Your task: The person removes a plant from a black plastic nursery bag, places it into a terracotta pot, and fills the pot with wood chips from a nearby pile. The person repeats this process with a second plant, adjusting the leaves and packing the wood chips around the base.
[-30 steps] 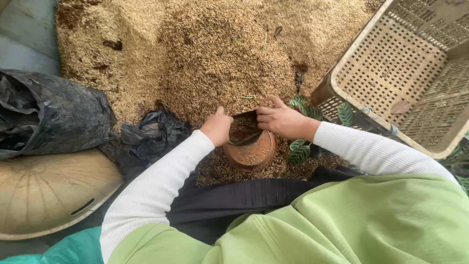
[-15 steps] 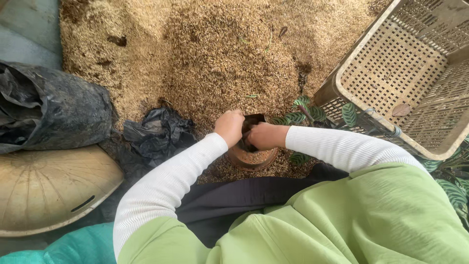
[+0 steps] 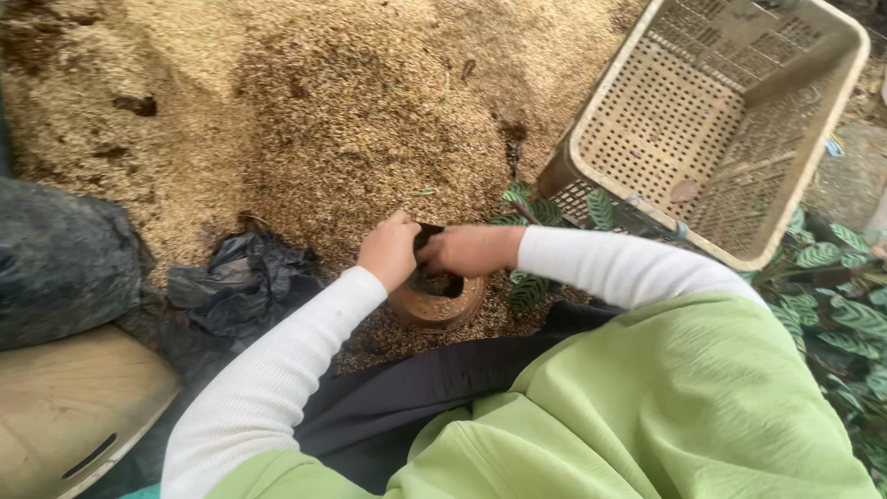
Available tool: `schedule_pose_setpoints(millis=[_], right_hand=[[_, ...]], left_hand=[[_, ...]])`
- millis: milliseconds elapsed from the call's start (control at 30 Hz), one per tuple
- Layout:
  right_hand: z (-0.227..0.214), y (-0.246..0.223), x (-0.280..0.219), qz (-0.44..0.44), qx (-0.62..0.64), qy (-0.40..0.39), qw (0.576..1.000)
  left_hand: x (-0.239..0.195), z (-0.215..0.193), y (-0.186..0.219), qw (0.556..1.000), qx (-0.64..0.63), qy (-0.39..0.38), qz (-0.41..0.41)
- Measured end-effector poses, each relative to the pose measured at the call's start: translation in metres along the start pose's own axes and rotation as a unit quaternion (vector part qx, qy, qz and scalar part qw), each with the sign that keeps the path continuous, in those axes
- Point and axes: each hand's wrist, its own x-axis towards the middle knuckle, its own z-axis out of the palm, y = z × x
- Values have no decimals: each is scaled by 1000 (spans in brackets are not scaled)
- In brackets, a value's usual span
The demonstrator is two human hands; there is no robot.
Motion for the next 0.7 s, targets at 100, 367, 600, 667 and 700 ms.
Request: schedule_pose_setpoints(millis=[100,367,600,667,700], right_hand=[[-38,9,-46,60,171,95,979],[42,8,-227,577,349,-268,688],[220,25,-278,652,401,67,640],[240,34,-280,610,418,173,650],[248,37,-276,581,409,232,664]], left_hand=[[1,-15,5,1000,-14,5,3],[-7,-44,40,988,-68,49,128],[-7,-43,61,980,-85,30,178],[-3,-42,65,978,-88,28,186],[-3,-42,67,978,-82,23,191]])
